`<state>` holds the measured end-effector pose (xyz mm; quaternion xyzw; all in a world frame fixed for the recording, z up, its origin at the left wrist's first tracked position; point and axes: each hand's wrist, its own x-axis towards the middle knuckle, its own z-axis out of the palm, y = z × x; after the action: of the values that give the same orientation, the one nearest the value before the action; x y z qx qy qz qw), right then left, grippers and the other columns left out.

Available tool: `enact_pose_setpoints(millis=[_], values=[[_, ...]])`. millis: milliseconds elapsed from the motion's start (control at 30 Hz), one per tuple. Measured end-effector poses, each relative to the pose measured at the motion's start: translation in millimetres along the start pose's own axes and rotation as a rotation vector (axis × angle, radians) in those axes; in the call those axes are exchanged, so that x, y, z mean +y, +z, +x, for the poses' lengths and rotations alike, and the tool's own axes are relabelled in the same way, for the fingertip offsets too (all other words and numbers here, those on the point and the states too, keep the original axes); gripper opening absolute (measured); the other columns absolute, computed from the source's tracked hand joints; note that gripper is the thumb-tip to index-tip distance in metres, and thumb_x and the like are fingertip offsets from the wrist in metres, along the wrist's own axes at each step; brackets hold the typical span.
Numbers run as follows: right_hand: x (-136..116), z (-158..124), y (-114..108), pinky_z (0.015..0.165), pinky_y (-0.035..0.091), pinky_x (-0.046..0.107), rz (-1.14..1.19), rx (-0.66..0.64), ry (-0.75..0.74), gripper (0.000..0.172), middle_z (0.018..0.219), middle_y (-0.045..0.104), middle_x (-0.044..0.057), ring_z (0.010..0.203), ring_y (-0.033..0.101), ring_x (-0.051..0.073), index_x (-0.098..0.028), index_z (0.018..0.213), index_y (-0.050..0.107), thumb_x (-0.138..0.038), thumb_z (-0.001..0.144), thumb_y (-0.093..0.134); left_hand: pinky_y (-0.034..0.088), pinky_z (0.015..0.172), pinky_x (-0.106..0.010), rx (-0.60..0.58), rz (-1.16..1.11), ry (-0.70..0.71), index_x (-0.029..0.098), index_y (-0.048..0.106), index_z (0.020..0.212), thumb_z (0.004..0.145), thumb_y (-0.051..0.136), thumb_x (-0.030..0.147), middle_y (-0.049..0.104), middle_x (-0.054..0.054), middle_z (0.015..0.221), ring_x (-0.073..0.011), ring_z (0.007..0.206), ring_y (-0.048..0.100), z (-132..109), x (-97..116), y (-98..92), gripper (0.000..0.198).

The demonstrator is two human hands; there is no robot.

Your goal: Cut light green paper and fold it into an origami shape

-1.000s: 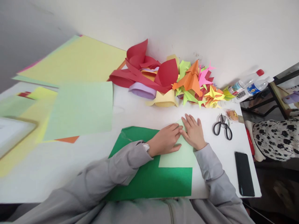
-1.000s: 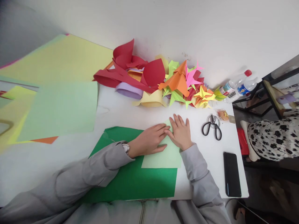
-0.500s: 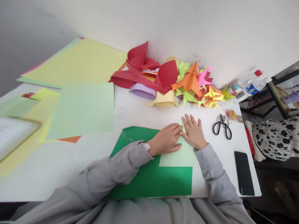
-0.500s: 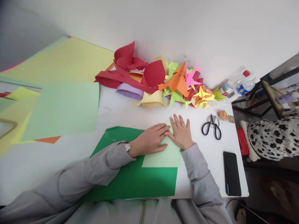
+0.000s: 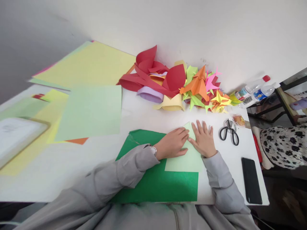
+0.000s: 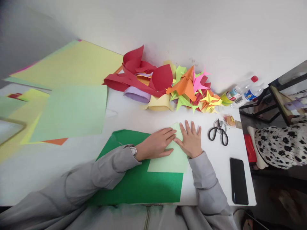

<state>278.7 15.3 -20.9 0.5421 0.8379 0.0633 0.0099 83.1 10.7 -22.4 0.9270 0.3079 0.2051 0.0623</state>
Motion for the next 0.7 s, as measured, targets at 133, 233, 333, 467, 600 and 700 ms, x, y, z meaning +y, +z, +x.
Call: enact_pose_setpoints(millis=[133,233,333,467,600,700], values=[[0,-6,-1,0.106,0.009,0.061,-0.06,-0.046,0.025,0.074,0.154,0.016,0.007,0.139,0.012,0.035,-0.025,0.147,0.017,-0.066,0.087,0.027,0.037,0.101,-0.045,-0.017,0.009,-0.009,0.002,0.059,0.109,0.082,0.052,0.039,0.056,-0.021,0.12,-0.0333,0.115,0.047,0,0,-0.4,0.047],[1,-12,-2,0.106,0.009,0.061,-0.083,-0.063,0.031,0.074,0.155,0.015,0.006,0.139,0.012,0.035,-0.025,0.148,0.015,-0.067,0.087,0.025,0.037,0.101,-0.045,-0.019,0.014,-0.01,0.002,0.058,0.111,0.082,0.051,0.04,0.055,-0.021,0.121,-0.0332,0.115,0.047,-1,0,-1.0,0.047],[3,-18,-2,0.106,0.009,0.061,-0.094,-0.07,0.035,0.074,0.155,0.016,0.007,0.139,0.012,0.036,-0.024,0.148,0.015,-0.065,0.088,0.025,0.037,0.101,-0.045,-0.018,0.007,-0.01,0.002,0.057,0.112,0.082,0.051,0.039,0.055,-0.022,0.122,-0.033,0.116,0.047,-1,-1,-0.5,0.048],[6,-28,-2,0.106,0.009,0.06,-0.097,-0.068,0.04,0.074,0.154,0.017,0.007,0.139,0.012,0.036,-0.024,0.148,0.015,-0.065,0.087,0.026,0.037,0.101,-0.045,-0.02,0.003,-0.002,0.001,0.057,0.113,0.083,0.05,0.039,0.054,-0.022,0.122,-0.0332,0.116,0.046,-1,-2,1.5,0.05],[8,-39,-4,0.106,0.009,0.06,-0.091,-0.064,0.046,0.073,0.154,0.018,0.008,0.139,0.014,0.035,-0.023,0.147,0.018,-0.065,0.088,0.026,0.038,0.1,-0.047,-0.016,0.017,-0.004,0.004,0.056,0.114,0.084,0.049,0.04,0.054,-0.021,0.123,-0.0329,0.116,0.046,-1,-2,2.2,0.047],[11,-47,-6,0.105,0.011,0.061,-0.08,-0.058,0.045,0.07,0.153,0.02,0.008,0.138,0.016,0.035,-0.023,0.147,0.022,-0.062,0.089,0.027,0.038,0.099,-0.046,-0.019,0.023,-0.01,0.004,0.056,0.114,0.084,0.049,0.04,0.055,-0.02,0.123,-0.0325,0.116,0.047,-1,-2,1.6,0.047]])
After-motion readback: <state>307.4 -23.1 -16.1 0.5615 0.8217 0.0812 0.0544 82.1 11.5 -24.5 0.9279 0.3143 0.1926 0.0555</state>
